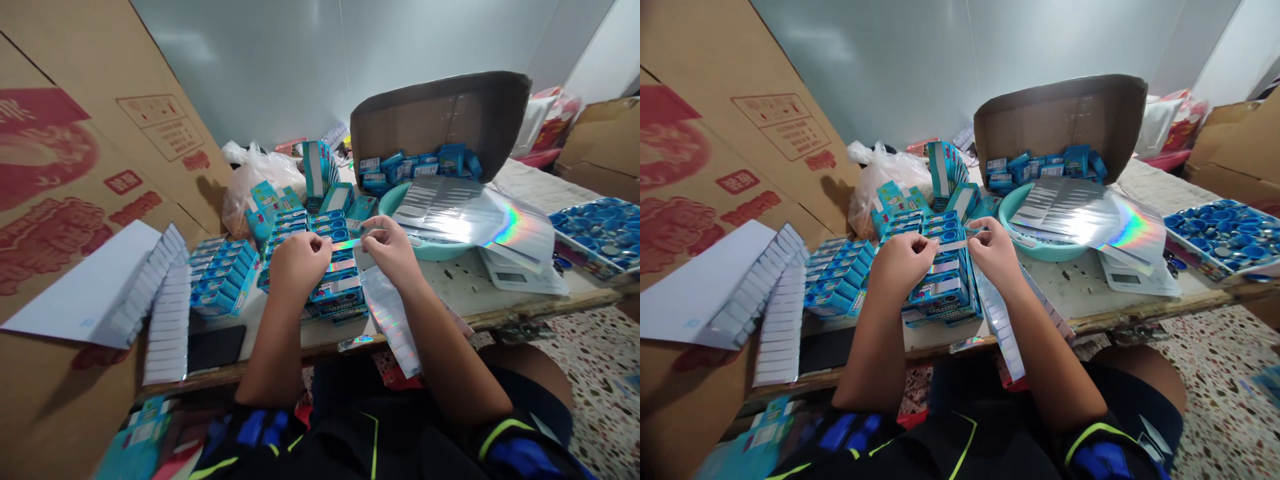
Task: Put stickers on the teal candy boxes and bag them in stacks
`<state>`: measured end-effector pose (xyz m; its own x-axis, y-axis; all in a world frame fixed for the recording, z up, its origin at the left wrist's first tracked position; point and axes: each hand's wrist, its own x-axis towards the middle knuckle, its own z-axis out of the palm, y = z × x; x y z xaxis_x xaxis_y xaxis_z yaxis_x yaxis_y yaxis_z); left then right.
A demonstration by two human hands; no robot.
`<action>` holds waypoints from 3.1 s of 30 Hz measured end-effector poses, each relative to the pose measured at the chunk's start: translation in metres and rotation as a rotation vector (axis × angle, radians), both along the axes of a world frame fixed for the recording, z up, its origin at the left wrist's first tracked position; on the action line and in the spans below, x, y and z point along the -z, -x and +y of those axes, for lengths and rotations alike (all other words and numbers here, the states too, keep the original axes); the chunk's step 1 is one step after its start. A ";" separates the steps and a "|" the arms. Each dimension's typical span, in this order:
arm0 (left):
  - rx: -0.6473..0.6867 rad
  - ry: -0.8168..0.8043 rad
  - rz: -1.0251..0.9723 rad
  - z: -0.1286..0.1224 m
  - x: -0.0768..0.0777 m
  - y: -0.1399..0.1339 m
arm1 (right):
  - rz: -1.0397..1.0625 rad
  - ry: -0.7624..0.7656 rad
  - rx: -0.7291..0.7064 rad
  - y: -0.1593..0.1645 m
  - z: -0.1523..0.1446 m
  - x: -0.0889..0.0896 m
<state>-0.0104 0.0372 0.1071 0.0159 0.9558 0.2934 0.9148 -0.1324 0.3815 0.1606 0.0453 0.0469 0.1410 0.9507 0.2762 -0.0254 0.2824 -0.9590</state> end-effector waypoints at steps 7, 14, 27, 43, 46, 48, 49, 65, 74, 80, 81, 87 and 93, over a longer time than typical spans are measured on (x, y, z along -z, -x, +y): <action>0.003 0.018 -0.011 -0.002 -0.001 -0.003 | 0.061 0.011 -0.036 0.001 0.002 0.007; -0.036 -0.134 -0.041 -0.005 0.002 0.005 | 0.204 0.157 -0.101 0.017 0.009 0.019; 0.566 -0.317 0.038 -0.046 0.025 0.040 | -0.428 0.041 0.011 -0.021 -0.031 0.027; 1.023 -0.834 -0.318 -0.082 0.082 -0.050 | -0.806 0.242 -0.099 -0.096 -0.119 0.069; 1.017 -0.616 -0.302 -0.078 0.094 -0.073 | -0.912 0.081 -0.101 -0.065 -0.129 0.085; 1.001 -0.448 -0.308 -0.071 0.103 -0.078 | -0.974 0.059 -0.029 -0.054 -0.136 0.099; 1.003 -0.373 -0.286 -0.068 0.108 -0.079 | -0.979 0.066 0.004 -0.052 -0.139 0.104; 0.982 -0.010 0.213 -0.028 0.148 -0.115 | -0.652 0.147 0.309 -0.139 -0.163 0.108; 1.089 -0.033 0.209 -0.023 0.165 -0.104 | -0.621 0.237 0.392 -0.132 -0.171 0.111; 1.126 -0.148 0.143 -0.036 0.162 -0.079 | -0.621 0.203 0.410 -0.131 -0.163 0.108; 1.111 -0.136 0.135 -0.036 0.159 -0.081 | -0.628 0.200 0.400 -0.132 -0.161 0.107; 1.031 0.006 0.176 -0.022 0.147 -0.115 | -0.661 0.209 0.340 -0.132 -0.156 0.103; 1.064 0.079 0.174 -0.017 0.164 -0.115 | -0.593 0.271 0.363 -0.130 -0.153 0.112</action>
<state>0.1045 0.0198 -0.0572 0.8847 0.4430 0.1454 0.3873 -0.8718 0.2999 0.2906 -0.1075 -0.0656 0.3599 0.9181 0.1660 0.5673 -0.0741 -0.8202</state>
